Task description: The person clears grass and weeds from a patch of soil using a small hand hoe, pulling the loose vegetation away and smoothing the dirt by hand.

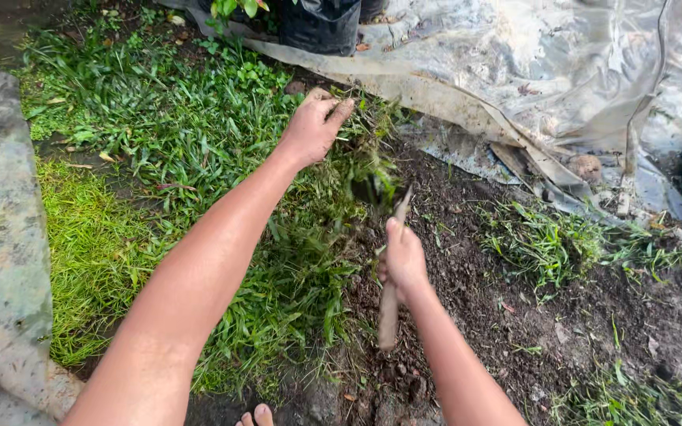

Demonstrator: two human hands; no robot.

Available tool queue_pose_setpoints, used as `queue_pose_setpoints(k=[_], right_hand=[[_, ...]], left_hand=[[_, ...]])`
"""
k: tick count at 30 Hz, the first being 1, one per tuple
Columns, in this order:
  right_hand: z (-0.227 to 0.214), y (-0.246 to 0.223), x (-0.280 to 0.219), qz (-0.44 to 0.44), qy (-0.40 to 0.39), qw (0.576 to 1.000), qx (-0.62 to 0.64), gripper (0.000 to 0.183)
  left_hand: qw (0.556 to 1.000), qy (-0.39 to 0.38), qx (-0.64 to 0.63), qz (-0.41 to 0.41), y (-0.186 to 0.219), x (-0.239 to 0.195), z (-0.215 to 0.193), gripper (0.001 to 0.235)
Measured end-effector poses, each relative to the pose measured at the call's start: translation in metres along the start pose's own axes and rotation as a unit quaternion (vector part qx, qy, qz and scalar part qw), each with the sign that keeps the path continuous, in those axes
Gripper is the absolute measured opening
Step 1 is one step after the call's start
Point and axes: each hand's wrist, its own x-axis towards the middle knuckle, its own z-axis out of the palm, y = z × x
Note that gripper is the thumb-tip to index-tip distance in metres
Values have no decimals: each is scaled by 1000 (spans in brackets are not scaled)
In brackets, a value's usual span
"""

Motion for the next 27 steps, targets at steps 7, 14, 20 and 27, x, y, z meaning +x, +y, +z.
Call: queue_pose_setpoints(k=[7, 14, 20, 27], right_hand=[[-58, -83, 15, -115, -27, 967, -225, 42], [-89, -69, 4, -240, 27, 901, -360, 50], [-105, -3, 44, -94, -66, 867, -484, 44], [-91, -26, 67, -110, -115, 876, -456, 69]], left_hand=[[931, -43, -290, -216, -21, 8, 7, 71], [798, 47, -503, -328, -47, -1, 23, 62], [696, 100, -639, -311, -48, 2, 23, 34], [673, 82, -661, -323, -5, 7, 37, 41]])
